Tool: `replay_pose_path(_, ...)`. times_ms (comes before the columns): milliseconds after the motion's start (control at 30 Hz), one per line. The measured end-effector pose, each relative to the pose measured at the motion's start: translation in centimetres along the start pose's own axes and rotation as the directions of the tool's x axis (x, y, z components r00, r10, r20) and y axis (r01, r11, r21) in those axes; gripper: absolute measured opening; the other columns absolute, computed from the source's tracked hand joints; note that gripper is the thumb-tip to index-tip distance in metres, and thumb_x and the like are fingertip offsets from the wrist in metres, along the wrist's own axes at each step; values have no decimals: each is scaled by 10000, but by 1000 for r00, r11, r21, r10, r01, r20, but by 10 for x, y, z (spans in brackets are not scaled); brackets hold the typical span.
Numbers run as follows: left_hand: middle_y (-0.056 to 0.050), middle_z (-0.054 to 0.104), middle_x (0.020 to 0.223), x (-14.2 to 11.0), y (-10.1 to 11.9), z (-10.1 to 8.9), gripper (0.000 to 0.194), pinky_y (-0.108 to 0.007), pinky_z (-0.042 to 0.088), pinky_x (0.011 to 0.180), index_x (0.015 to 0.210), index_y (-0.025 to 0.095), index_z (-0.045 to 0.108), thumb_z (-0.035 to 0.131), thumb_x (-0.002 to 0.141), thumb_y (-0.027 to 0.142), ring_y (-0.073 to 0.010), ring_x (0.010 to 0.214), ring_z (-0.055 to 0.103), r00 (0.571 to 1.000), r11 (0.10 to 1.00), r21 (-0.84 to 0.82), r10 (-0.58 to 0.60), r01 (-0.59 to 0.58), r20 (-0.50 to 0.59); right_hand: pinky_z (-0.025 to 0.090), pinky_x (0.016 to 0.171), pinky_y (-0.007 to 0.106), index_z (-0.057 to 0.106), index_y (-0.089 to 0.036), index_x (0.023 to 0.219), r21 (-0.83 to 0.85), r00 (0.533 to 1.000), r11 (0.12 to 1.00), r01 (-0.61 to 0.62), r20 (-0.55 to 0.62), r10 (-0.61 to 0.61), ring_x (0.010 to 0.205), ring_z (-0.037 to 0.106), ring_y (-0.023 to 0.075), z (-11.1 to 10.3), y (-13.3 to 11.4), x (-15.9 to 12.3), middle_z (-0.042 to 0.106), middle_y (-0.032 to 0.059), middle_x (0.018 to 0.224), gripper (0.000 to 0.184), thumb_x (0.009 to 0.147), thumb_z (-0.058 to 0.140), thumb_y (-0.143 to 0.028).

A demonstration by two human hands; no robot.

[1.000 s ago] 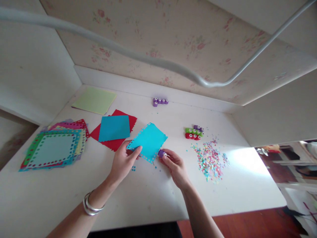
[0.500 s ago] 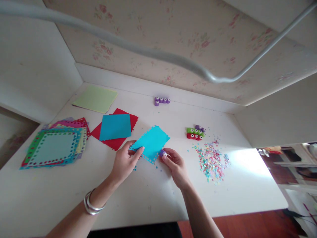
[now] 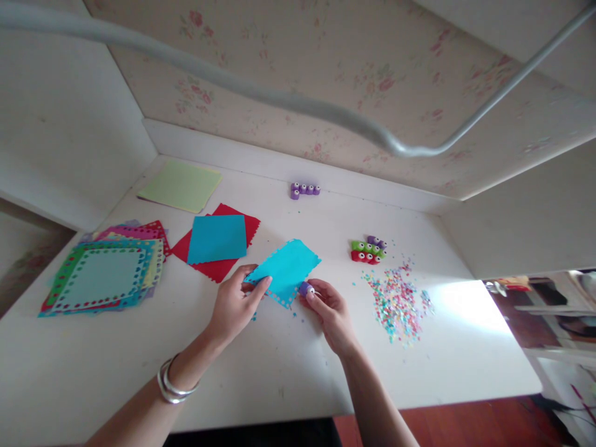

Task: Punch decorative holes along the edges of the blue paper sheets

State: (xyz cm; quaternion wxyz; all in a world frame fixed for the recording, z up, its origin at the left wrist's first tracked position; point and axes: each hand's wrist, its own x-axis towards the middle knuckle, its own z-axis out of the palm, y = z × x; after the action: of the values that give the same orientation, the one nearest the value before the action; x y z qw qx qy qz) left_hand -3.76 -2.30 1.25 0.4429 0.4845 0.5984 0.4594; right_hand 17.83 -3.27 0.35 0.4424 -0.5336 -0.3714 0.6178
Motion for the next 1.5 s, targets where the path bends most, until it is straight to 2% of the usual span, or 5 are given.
replay_pose_path(433,-41,727,852,0,-4,0,308,-252,589,591,1025,194,617,678,832,427,-185,656,725,999,999,-29,43,-43,2,523,796,305,674,-273,1034,-26,997,997,69,-34,-70,923,663,184,4,2,-2,711,12,1009,357,715,830,-303)
replay_pose_path(1033,-23,733,822,0,4,-1,329,-239,559,535,1012,205,626,691,807,453,-187,629,718,999,1000,-29,0,2,41,536,860,357,678,-252,1031,11,998,999,-39,40,39,931,671,208,2,-4,-2,715,28,990,336,743,810,-365)
replay_pose_path(1233,-12,721,792,2,1,-1,357,-245,566,563,1060,207,602,686,820,458,-184,628,713,998,999,-25,-23,25,66,557,825,335,626,-246,893,17,1000,1000,-6,-27,6,888,666,178,6,-4,-2,682,14,1034,272,769,777,-436)
replay_pose_path(1367,-15,715,794,4,0,0,380,-249,565,548,1080,208,591,680,815,466,-186,618,710,994,999,-16,-32,34,102,578,758,345,634,-255,954,-164,997,986,40,-56,-50,854,693,196,8,-4,-5,691,20,1006,304,803,723,-503)
replay_pose_path(1500,-25,723,825,4,-1,3,372,-237,540,495,1089,213,597,660,823,466,-181,594,702,989,998,46,-38,32,142,562,673,315,662,-278,1025,-486,975,859,159,-61,-215,785,713,210,8,-2,-8,721,25,944,263,856,673,-479)
